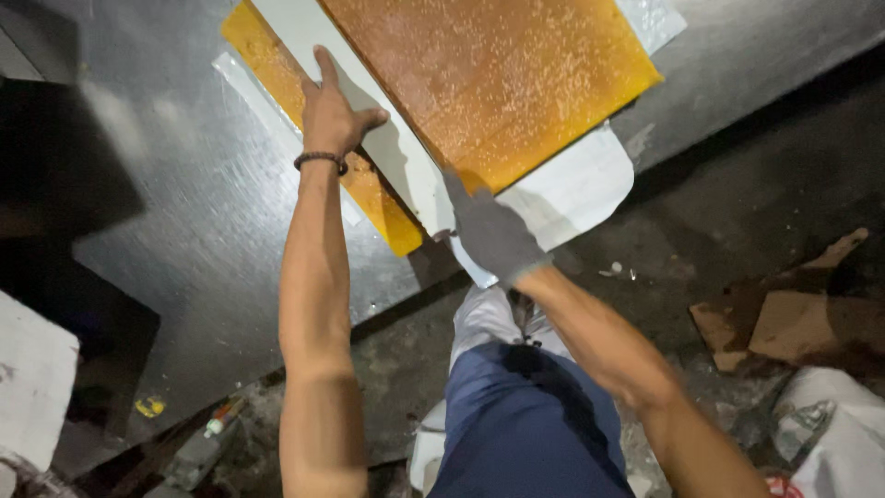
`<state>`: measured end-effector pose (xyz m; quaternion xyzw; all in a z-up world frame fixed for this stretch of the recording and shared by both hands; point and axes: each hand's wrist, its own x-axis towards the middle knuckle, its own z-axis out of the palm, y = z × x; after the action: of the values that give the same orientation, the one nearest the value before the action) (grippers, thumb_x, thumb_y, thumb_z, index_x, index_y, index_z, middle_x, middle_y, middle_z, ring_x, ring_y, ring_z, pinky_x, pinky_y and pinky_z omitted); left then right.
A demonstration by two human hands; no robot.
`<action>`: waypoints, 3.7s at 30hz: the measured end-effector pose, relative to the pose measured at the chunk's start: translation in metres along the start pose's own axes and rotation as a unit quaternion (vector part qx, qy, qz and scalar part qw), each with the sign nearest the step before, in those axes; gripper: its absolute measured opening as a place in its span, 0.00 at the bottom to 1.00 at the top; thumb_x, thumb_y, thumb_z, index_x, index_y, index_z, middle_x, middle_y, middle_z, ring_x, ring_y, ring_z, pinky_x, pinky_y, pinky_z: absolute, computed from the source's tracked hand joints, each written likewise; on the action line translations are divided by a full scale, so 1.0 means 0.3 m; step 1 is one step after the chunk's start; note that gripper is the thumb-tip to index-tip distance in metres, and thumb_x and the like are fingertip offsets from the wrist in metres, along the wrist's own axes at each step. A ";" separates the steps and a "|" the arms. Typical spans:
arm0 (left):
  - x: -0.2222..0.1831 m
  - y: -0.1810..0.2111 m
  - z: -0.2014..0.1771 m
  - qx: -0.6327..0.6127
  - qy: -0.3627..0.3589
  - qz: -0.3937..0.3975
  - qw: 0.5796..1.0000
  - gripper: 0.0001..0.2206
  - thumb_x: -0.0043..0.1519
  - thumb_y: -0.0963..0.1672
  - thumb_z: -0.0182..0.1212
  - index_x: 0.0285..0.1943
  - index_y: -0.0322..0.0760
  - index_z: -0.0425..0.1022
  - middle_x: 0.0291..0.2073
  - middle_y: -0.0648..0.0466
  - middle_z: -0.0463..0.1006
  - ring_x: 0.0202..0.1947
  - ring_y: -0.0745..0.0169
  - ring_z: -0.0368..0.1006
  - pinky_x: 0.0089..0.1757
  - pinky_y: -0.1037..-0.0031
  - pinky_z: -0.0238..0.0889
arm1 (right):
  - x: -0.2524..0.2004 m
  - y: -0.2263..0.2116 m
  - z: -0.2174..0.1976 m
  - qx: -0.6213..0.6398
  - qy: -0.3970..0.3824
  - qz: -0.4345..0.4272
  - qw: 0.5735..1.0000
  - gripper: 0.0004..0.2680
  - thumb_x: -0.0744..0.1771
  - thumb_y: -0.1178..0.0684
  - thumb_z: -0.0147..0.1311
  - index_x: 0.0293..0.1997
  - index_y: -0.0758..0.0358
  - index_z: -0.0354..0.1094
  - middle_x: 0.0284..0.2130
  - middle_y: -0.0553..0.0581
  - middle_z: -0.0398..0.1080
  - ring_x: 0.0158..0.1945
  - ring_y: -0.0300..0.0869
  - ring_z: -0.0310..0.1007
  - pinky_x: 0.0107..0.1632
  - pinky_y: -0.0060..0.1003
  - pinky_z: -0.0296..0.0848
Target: The person uses a straight edge and a knife to measure and cut a large sheet of cake into square portions, then places the portions into a metal tray.
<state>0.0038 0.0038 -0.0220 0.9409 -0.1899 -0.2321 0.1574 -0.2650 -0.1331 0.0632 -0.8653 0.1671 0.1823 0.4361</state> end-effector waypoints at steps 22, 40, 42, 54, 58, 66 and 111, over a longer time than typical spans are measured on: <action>-0.009 0.002 0.007 -0.023 0.011 0.006 1.000 0.63 0.48 0.49 0.86 0.82 0.37 0.32 0.73 0.17 0.43 0.68 0.25 0.60 0.64 0.63 0.62 | -0.237 0.135 0.088 0.015 -0.042 0.035 0.998 0.24 0.68 0.56 0.42 0.76 0.58 0.44 0.42 0.74 0.68 0.39 0.67 0.74 0.42 0.59 0.75; 0.047 -0.075 0.044 -0.002 0.045 0.070 0.997 0.64 0.47 0.49 0.90 0.80 0.30 0.32 0.70 0.15 0.45 0.66 0.25 0.60 0.63 0.63 0.60 | -0.473 0.141 0.015 0.034 -0.069 0.076 0.994 0.25 0.67 0.55 0.46 0.74 0.54 0.46 0.47 0.79 0.64 0.35 0.69 0.74 0.35 0.61 0.74; 0.058 -0.097 0.058 -0.006 0.041 0.086 0.995 0.64 0.48 0.49 0.89 0.81 0.30 0.32 0.71 0.16 0.46 0.66 0.26 0.61 0.63 0.63 0.61 | -0.484 0.171 0.042 0.020 -0.055 0.059 0.997 0.24 0.67 0.55 0.47 0.73 0.57 0.47 0.51 0.79 0.63 0.34 0.68 0.74 0.35 0.60 0.74; 0.057 -0.074 0.034 -0.015 0.010 0.046 0.999 0.63 0.50 0.48 0.87 0.82 0.32 0.29 0.72 0.16 0.43 0.67 0.31 0.64 0.61 0.66 0.67 | -0.750 0.465 0.288 0.055 -0.058 0.110 0.991 0.23 0.69 0.51 0.46 0.75 0.53 0.46 0.46 0.69 0.69 0.40 0.59 0.76 0.40 0.52 0.77; 0.057 -0.082 0.033 -0.007 0.014 0.064 0.998 0.65 0.50 0.50 0.89 0.80 0.30 0.27 0.69 0.10 0.39 0.66 0.24 0.61 0.62 0.64 0.64 | -0.795 0.464 0.273 0.107 0.086 0.035 0.990 0.24 0.69 0.47 0.50 0.72 0.70 0.51 0.44 0.73 0.70 0.41 0.63 0.74 0.44 0.54 0.73; 0.001 0.081 0.050 0.066 0.085 -0.051 0.993 0.60 0.57 0.65 0.72 0.80 0.31 0.30 0.67 0.09 0.42 0.59 0.14 0.66 0.56 0.51 0.66 | -0.177 0.187 0.185 0.210 0.160 0.128 0.956 0.16 0.66 0.43 0.60 0.46 0.68 0.66 0.28 0.63 0.75 0.31 0.50 0.77 0.35 0.44 0.75; 0.086 0.324 0.122 -0.046 0.121 -0.080 0.988 0.63 0.41 0.60 0.78 0.77 0.31 0.37 0.55 0.25 0.64 0.48 0.39 0.75 0.36 0.65 0.77 | -0.007 0.148 0.093 0.465 0.172 0.086 0.864 0.09 0.68 0.58 0.56 0.39 0.63 0.54 0.29 0.66 0.73 0.31 0.49 0.82 0.25 0.35 0.77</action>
<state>-0.0208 -0.1002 -0.0251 0.9661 -0.0824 -0.1365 0.2031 -0.2915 -0.1350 0.0180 -0.5620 0.3787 -0.0319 0.7347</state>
